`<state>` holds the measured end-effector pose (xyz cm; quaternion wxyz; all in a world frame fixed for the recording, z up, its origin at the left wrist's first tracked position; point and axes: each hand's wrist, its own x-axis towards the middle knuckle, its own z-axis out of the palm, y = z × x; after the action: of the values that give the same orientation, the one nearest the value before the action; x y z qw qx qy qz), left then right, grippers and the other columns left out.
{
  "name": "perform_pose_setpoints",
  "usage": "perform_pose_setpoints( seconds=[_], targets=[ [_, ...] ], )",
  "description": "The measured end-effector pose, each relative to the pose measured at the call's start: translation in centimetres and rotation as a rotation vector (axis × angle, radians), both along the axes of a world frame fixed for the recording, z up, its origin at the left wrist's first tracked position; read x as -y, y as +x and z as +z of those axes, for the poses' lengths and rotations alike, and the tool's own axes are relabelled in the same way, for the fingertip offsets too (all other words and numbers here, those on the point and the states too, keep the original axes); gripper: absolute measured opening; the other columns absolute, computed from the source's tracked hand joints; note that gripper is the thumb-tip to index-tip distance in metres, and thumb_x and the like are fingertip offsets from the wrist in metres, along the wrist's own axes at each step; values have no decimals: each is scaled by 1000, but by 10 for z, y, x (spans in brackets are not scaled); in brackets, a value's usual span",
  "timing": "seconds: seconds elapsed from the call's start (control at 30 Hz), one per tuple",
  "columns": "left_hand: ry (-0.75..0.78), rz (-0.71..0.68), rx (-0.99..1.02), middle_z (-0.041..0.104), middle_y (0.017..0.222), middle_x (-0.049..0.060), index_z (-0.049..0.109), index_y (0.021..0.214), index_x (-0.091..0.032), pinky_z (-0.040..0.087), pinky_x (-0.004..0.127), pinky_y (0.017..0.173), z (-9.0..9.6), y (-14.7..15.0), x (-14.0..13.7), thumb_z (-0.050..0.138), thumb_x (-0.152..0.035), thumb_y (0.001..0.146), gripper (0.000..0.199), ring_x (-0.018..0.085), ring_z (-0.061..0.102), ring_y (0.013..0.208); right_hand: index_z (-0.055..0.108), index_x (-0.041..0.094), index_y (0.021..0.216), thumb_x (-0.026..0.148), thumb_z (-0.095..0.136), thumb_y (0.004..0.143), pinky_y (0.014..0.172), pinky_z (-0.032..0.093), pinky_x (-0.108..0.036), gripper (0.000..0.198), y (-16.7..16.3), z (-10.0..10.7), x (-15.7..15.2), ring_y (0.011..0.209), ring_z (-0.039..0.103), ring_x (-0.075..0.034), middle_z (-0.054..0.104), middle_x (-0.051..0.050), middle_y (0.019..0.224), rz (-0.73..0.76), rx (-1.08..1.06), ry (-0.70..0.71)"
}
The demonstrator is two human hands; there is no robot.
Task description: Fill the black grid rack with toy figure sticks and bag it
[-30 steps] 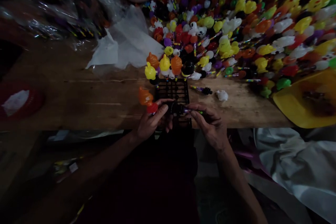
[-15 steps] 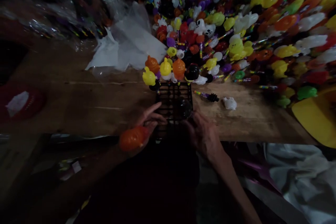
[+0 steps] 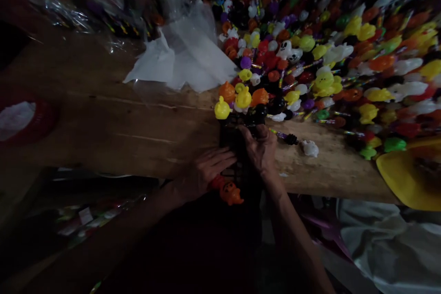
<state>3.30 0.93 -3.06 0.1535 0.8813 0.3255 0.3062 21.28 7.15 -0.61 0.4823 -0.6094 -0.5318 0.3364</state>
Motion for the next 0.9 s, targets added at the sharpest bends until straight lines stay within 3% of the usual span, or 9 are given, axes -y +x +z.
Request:
perform_pose_setpoints(
  seconds=[0.17, 0.37, 0.5, 0.63, 0.8, 0.9],
  targets=[
    [-27, -18, -7, 64, 135, 16, 57, 134, -7, 50, 43, 110, 9, -2, -2, 36, -24, 104, 40, 26, 56, 133, 68, 17, 71, 43, 72, 82, 57, 46, -27, 29, 6, 6, 2, 60, 55, -14, 67, -2, 68, -10, 231, 34],
    [-27, -4, -18, 65, 135, 13, 59, 132, -9, 51, 41, 110, 16, -4, -2, 34, -25, 105, 40, 25, 57, 132, 72, 19, 83, 46, 69, 86, 59, 50, -29, 27, 9, 0, 0, 66, 61, -18, 72, -4, 75, 41, 360, 102],
    [-42, 12, -9, 65, 134, 12, 59, 131, -8, 51, 42, 110, 15, -2, -1, 40, -27, 104, 38, 26, 57, 131, 70, 20, 78, 49, 66, 88, 59, 48, -28, 30, 10, -4, -5, 61, 59, -16, 70, -3, 70, 48, 522, 157],
    [-32, -8, -15, 67, 131, 14, 61, 129, -9, 52, 43, 108, 14, -2, -5, 36, -28, 105, 39, 26, 59, 130, 66, 21, 72, 50, 61, 91, 57, 47, -27, 36, 12, -8, -9, 56, 56, -15, 66, -3, 65, 80, 548, 205],
    [-33, -49, -74, 66, 132, 14, 60, 131, -10, 53, 45, 105, 12, -5, -12, 37, -29, 104, 40, 26, 59, 130, 70, 20, 92, 47, 57, 94, 67, 51, -31, 30, 12, -14, -12, 70, 64, -19, 73, -8, 86, 138, 502, 298],
    [-3, -36, -73, 66, 133, 13, 60, 131, -11, 53, 45, 107, 13, -5, -7, 36, -26, 104, 39, 26, 59, 130, 69, 20, 98, 45, 59, 93, 70, 52, -32, 28, 8, -11, -10, 77, 65, -21, 73, -8, 92, 144, 487, 237]
  ],
)
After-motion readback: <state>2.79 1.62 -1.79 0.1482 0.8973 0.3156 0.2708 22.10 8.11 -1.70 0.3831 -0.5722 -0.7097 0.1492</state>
